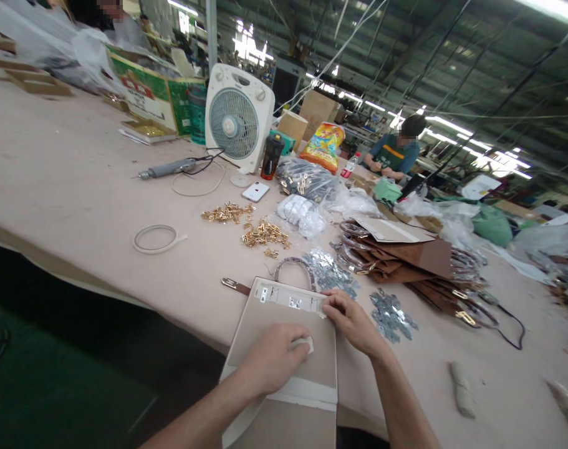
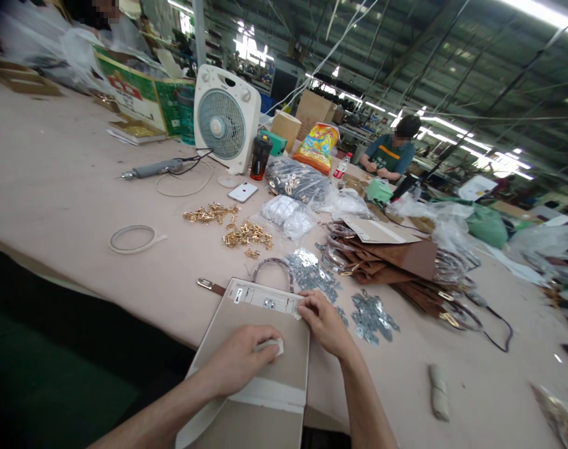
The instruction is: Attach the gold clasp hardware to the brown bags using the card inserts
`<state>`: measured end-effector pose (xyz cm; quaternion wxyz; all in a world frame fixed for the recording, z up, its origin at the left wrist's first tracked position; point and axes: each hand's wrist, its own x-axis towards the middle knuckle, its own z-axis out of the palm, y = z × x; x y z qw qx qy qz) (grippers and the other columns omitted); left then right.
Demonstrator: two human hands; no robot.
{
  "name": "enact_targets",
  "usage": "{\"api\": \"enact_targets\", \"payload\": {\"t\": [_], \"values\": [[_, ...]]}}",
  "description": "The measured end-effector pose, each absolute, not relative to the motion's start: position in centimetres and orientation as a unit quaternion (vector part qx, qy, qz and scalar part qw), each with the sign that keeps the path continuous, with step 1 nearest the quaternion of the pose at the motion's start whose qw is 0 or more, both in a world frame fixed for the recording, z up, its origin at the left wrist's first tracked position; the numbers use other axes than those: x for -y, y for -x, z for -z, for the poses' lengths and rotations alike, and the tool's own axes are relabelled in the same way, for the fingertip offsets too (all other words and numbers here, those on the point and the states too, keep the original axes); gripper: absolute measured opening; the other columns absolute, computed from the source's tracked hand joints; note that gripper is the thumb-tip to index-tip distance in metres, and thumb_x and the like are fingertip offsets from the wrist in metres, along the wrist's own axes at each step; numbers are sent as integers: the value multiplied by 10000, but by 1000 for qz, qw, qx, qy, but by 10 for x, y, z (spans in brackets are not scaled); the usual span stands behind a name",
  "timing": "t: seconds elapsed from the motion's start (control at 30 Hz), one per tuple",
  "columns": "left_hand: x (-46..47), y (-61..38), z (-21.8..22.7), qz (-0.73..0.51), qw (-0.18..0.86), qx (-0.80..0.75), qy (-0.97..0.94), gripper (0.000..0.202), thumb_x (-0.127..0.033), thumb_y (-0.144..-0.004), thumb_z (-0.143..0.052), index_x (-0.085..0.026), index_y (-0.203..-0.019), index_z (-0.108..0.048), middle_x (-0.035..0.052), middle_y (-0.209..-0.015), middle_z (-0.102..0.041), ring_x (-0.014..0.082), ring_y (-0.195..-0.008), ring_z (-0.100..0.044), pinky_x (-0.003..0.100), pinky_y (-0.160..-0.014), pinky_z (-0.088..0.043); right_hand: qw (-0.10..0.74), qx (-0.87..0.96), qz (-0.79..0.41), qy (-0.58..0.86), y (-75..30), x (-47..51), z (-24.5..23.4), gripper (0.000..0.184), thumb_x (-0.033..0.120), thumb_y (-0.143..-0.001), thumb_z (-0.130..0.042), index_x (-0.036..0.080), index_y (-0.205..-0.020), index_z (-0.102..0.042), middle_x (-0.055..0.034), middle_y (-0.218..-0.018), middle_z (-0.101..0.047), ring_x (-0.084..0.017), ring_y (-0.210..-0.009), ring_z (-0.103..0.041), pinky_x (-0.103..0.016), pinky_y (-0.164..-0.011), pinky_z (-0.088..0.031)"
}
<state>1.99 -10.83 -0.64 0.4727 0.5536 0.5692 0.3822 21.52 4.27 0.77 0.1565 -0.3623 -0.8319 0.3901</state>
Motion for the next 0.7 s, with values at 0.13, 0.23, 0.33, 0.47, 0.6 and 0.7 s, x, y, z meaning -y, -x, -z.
{"api": "enact_targets", "payload": {"t": [0.13,0.23,0.33,0.47,0.6,0.7], "values": [[108,-19,5,-374,473,-570,-558,230,-267,-900,-541,-211,-923,-763,23,-939,-780,226,-913,-684,272,-787,-452,161,831,-395,356,-218,-45,-1,302,479,-1004,-581,224,-861,-657,-97,-1188,-665,-292,-1287,-550,-421,-1094,-396],[107,-18,4,-379,478,-565,-555,221,-279,-901,-550,-206,-929,-757,24,-966,-781,226,-916,-683,276,-801,-456,165,830,-397,357,-219,-46,1,295,468,-1006,-581,225,-854,-652,-92,-1193,-666,-289,-1283,-557,-415,-1086,-400],[107,-18,5,-386,494,-555,-546,216,-291,-901,-557,-195,-929,-749,26,-979,-778,225,-921,-681,278,-809,-464,168,826,-399,362,-218,-46,1,297,467,-1003,-578,222,-845,-639,-93,-1188,-672,-290,-1270,-569,-411,-1071,-410],[104,-16,10,-402,520,-540,-526,223,-295,-900,-577,-191,-988,-753,20,-952,-775,227,-932,-686,288,-837,-480,168,819,-403,371,-217,-44,1,283,479,-973,-625,215,-875,-651,-102,-1233,-669,-289,-1230,-591,-412,-1055,-427],[103,-15,13,-426,533,-526,-508,257,-295,-900,-600,-197,-1065,-771,31,-1043,-793,242,-993,-698,321,-916,-498,181,808,-417,374,-217,-43,6,258,468,-930,-681,214,-962,-650,-103,-1237,-672,-278,-1184,-618,-417,-1033,-461],[103,-16,12,-442,529,-522,-502,302,-306,-903,-616,-210,-1138,-780,47,-1174,-781,259,-1117,-680,358,-1040,-473,211,754,-484,391,-217,-47,14,404,440,-861,-751,222,-1170,-608,-100,-1224,-677,-259,-1118,-658,-408,-981,-510]]}}
